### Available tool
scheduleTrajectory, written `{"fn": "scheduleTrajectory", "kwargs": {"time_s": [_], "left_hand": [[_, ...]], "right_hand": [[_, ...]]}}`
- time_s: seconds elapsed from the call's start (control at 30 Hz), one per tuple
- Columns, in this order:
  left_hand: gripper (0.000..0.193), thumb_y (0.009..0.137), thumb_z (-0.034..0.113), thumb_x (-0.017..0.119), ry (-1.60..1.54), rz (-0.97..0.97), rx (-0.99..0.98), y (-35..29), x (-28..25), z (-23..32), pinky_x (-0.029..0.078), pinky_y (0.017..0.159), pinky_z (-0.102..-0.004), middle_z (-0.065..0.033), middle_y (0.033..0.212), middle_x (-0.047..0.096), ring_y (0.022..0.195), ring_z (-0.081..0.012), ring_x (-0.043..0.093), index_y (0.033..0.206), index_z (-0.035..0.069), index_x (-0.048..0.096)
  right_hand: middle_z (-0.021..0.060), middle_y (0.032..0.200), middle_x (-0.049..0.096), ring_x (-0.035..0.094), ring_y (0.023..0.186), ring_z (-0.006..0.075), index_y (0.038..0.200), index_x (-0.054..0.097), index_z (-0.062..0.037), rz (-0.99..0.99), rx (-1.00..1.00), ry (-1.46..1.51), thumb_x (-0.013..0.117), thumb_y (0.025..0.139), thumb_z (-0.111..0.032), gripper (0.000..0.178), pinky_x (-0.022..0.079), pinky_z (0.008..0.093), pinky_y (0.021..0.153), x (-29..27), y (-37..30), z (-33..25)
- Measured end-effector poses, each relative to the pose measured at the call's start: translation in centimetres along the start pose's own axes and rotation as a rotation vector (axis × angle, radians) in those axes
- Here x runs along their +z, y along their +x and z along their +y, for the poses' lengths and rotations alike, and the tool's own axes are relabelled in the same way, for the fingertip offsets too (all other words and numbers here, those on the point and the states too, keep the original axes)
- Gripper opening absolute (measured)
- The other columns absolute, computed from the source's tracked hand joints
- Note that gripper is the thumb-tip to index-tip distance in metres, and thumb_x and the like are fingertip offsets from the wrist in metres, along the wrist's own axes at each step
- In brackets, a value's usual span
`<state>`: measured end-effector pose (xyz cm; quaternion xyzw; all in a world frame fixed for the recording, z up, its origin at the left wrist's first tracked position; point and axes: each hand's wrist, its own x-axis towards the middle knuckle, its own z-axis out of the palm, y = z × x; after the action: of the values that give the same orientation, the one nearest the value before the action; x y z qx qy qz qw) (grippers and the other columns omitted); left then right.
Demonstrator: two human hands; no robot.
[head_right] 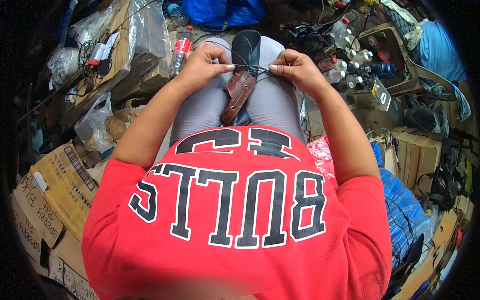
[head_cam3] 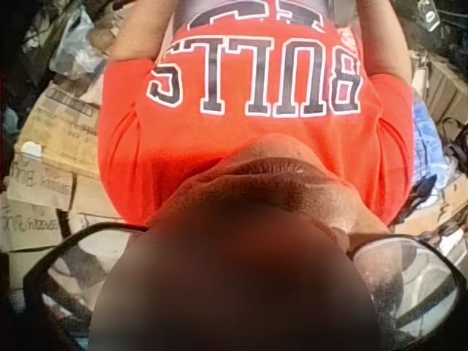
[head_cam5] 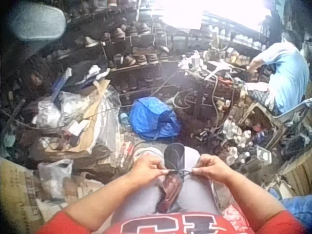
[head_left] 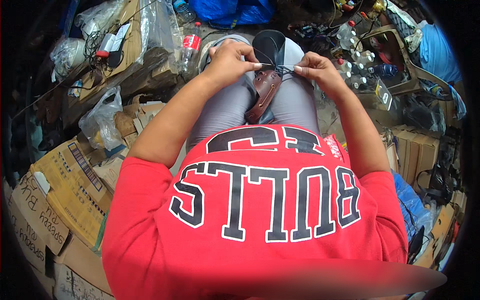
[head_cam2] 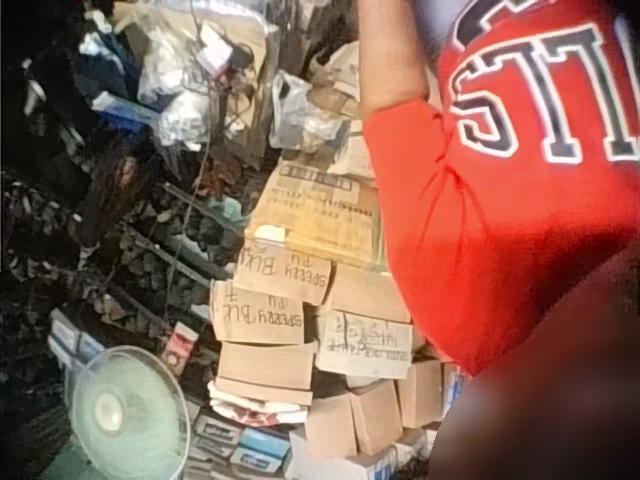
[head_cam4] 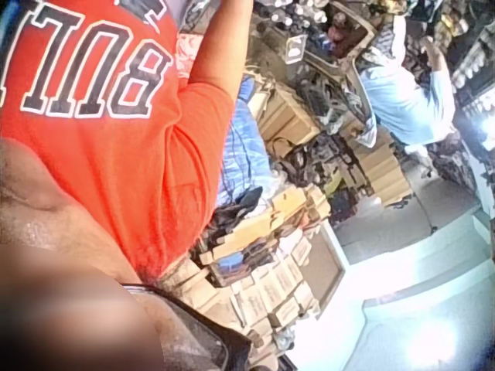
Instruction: Hand-stitching a leather shoe upper using a needle and thread in a manufacturing workshop.
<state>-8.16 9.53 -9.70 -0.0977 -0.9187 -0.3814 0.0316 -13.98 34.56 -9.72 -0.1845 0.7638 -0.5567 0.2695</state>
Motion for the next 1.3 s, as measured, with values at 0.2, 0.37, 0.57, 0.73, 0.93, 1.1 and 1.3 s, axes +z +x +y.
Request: {"fn": "scheduleTrajectory", "kwargs": {"time_s": [0.2,0.37,0.57,0.73,0.93,1.1,1.3], "left_hand": [[0.013,0.08,0.01,0.062,-0.15,-0.219,-0.056,0.3,0.1,0.1,0.044,0.068,-0.03,-0.006,0.073,0.061,0.071,-0.0137,0.056,0.091,0.002,0.061],[0.014,0.083,0.009,0.057,-0.035,-0.286,-0.017,1.2,-0.3,1.0,0.046,0.068,-0.0327,-0.0115,0.078,0.063,0.074,-0.0233,0.061,0.095,0.003,0.06],[0.011,0.083,0.01,0.056,0.034,-0.326,0.17,1.8,-0.2,1.3,0.046,0.069,-0.0371,-0.017,0.08,0.062,0.077,-0.0337,0.06,0.092,0.003,0.058],[0.01,0.083,0.009,0.055,0.095,-0.297,0.224,2.2,-0.1,1.2,0.046,0.069,-0.0412,-0.0183,0.081,0.062,0.079,-0.0363,0.06,0.09,0.003,0.057],[0.01,0.083,0.011,0.055,0.156,-0.331,0.331,2.0,-0.4,1.1,0.046,0.068,-0.0441,-0.0177,0.079,0.062,0.077,-0.0367,0.06,0.09,0.005,0.057],[0.007,0.083,0.01,0.054,0.145,-0.307,0.39,1.6,-0.5,-0.3,0.045,0.067,-0.0437,-0.0172,0.076,0.061,0.076,-0.036,0.06,0.088,0.006,0.056],[0.011,0.079,0.004,0.056,0.325,-0.161,0.106,-4.3,-8.4,-5.1,0.045,0.069,-0.0385,-0.0192,0.084,0.06,0.08,-0.0335,0.058,0.089,0.006,0.059]], "right_hand": [[-0.0001,0.094,0.048,0.047,0.084,0.0069,0.087,0.063,-0.0043,0.042,-0.201,-0.311,0.07,0.08,-0.015,0.015,0.04,0.0206,0.069,0.0,-0.9,0.9],[-0.0022,0.086,0.053,0.048,0.074,0.0065,0.085,0.059,-0.002,-0.037,0.183,0.011,0.064,0.083,-0.01,0.009,0.04,0.0209,0.067,-0.7,-3.4,-0.5],[0.001,0.089,0.057,0.054,0.077,0.0118,0.09,0.062,-0.0046,0.156,-0.101,-0.362,0.065,0.083,-0.017,0.015,0.044,0.0259,0.069,-4.2,-1.4,-3.4],[0.0058,0.102,0.06,0.058,0.094,0.0266,0.093,0.065,-0.0084,0.328,-0.207,-0.858,0.064,0.081,-0.019,0.016,0.044,0.0406,0.079,-4.1,0.6,-4.0],[0.0059,0.08,0.063,0.062,0.084,0.0243,0.082,0.061,-0.0109,-0.135,-0.408,-1.307,0.057,0.08,-0.016,0.007,0.04,0.0379,0.078,0.3,-0.7,-6.3],[0.0053,0.069,0.061,0.061,0.075,0.0249,0.083,0.06,-0.0144,-0.202,-0.435,-1.265,0.056,0.079,-0.014,0.006,0.039,0.0376,0.076,1.5,0.9,-4.8],[0.0086,0.07,0.06,0.058,0.071,0.0243,0.08,0.06,-0.0094,-0.002,-0.314,-1.176,0.061,0.08,-0.014,0.005,0.041,0.035,0.072,-5.2,-2.2,-2.0]]}}
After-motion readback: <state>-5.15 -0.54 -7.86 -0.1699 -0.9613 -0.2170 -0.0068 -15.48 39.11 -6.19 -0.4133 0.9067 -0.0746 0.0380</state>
